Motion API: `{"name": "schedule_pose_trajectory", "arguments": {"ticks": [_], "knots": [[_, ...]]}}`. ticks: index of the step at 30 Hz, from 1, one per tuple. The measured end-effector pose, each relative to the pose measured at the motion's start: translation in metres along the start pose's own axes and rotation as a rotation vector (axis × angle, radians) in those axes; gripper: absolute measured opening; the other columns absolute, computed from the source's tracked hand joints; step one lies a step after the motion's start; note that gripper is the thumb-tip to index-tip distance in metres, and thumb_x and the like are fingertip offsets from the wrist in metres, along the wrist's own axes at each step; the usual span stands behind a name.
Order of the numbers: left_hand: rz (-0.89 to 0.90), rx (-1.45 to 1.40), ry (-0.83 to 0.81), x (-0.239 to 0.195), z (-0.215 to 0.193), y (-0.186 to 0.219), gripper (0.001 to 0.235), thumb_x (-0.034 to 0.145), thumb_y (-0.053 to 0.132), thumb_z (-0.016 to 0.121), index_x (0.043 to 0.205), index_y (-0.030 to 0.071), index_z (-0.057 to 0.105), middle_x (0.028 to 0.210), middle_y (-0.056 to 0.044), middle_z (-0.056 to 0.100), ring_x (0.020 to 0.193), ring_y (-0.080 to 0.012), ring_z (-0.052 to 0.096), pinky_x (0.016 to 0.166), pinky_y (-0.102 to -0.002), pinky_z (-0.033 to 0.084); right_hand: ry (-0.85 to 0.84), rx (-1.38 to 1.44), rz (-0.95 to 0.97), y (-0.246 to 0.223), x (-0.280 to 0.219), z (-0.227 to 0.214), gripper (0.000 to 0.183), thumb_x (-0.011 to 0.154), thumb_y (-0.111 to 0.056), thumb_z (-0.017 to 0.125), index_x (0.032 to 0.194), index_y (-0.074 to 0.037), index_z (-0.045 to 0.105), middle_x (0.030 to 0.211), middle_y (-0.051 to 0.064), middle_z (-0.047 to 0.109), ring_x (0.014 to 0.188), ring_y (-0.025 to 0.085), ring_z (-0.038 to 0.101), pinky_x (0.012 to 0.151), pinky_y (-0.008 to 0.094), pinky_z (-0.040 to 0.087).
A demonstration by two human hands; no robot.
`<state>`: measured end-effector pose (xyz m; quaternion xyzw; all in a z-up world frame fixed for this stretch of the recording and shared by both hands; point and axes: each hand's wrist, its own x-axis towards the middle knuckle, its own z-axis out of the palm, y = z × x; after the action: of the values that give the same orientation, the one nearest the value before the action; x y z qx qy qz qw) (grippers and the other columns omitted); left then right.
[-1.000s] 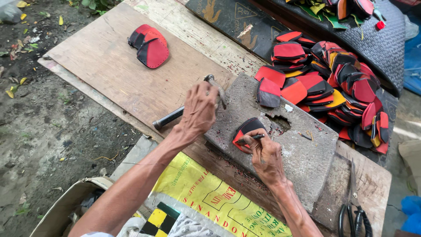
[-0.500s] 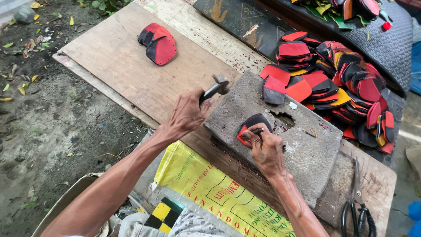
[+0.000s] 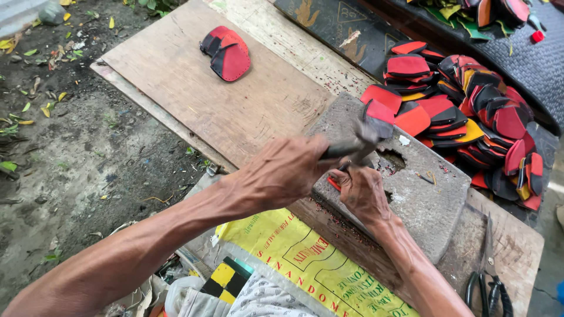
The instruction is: The person uses a hammer and a metal punch to drive fasteners through the edges of red and black slipper soles. They work on a wooden board, repeatedly positioning the punch and striking it to secure the layers. The person occasionally uses scissors to trim excess material from the soles.
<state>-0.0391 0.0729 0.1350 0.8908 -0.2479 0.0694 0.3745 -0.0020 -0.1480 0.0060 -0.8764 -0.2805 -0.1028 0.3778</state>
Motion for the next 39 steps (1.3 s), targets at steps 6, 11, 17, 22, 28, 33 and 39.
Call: {"name": "schedule_pose_trajectory", "arguments": {"ticks": [6,11,17,22,28,33,39], "knots": [[0.098,-0.083,0.152,-0.009,0.003,-0.004,0.029,0.105,0.025,0.059,0.099,-0.002,0.052,0.072,-0.023,0.059,0.057,-0.0367,0.059,0.052,-0.048,0.043,0.002,-0.019,-0.084,0.001,-0.002,0.000,0.013,0.095,-0.013,0.071,0.095,-0.003,0.063,0.077,0.018,0.065,0.065,0.032,0.065,0.059,0.040,0.052],[-0.171,0.130,-0.209,0.003,-0.009,-0.005,0.026,0.105,0.024,0.056,0.093,0.002,0.054,0.059,-0.012,0.057,0.046,-0.0264,0.056,0.043,-0.044,0.042,-0.042,-0.100,-0.064,0.000,0.004,-0.001,0.017,0.095,-0.017,0.071,0.095,-0.001,0.065,0.069,0.017,0.062,0.058,0.031,0.061,0.054,0.042,0.048],[0.115,-0.393,0.379,0.010,-0.025,0.023,0.025,0.116,0.026,0.057,0.106,0.004,0.053,0.066,-0.009,0.052,0.058,-0.0151,0.051,0.049,-0.033,0.042,-0.089,-0.067,0.006,-0.005,0.010,-0.007,0.020,0.098,-0.022,0.069,0.089,-0.004,0.065,0.066,0.015,0.061,0.059,0.030,0.062,0.057,0.041,0.049],[0.004,-0.352,0.249,0.016,-0.007,0.018,0.022,0.107,0.023,0.050,0.115,0.004,0.055,0.071,-0.015,0.060,0.056,-0.0282,0.060,0.051,-0.044,0.045,-0.056,-0.059,0.010,0.000,0.004,-0.002,0.019,0.099,-0.021,0.067,0.091,-0.004,0.063,0.070,0.016,0.061,0.061,0.032,0.061,0.059,0.043,0.050],[-0.150,0.082,-0.171,0.011,-0.015,-0.012,0.028,0.101,0.026,0.055,0.099,-0.001,0.060,0.079,-0.025,0.066,0.073,-0.0429,0.066,0.064,-0.054,0.048,-0.011,-0.060,-0.034,0.003,0.006,0.000,0.016,0.097,-0.018,0.068,0.099,-0.003,0.062,0.074,0.018,0.063,0.062,0.034,0.063,0.057,0.045,0.049],[-0.345,0.029,-0.178,0.009,-0.017,-0.008,0.035,0.099,0.035,0.059,0.099,0.000,0.061,0.076,-0.027,0.066,0.074,-0.0451,0.066,0.068,-0.053,0.048,-0.022,0.045,0.247,0.001,0.003,-0.001,0.018,0.098,-0.019,0.068,0.097,-0.002,0.063,0.072,0.015,0.072,0.063,0.024,0.074,0.055,0.037,0.056],[-0.333,0.032,-0.156,0.005,-0.020,-0.016,0.034,0.098,0.034,0.062,0.099,0.000,0.063,0.077,-0.027,0.065,0.075,-0.0448,0.065,0.068,-0.053,0.048,-0.071,0.117,0.175,0.011,-0.001,-0.008,0.011,0.099,-0.010,0.064,0.096,0.001,0.062,0.074,0.014,0.072,0.071,0.017,0.078,0.059,0.033,0.061]]}}
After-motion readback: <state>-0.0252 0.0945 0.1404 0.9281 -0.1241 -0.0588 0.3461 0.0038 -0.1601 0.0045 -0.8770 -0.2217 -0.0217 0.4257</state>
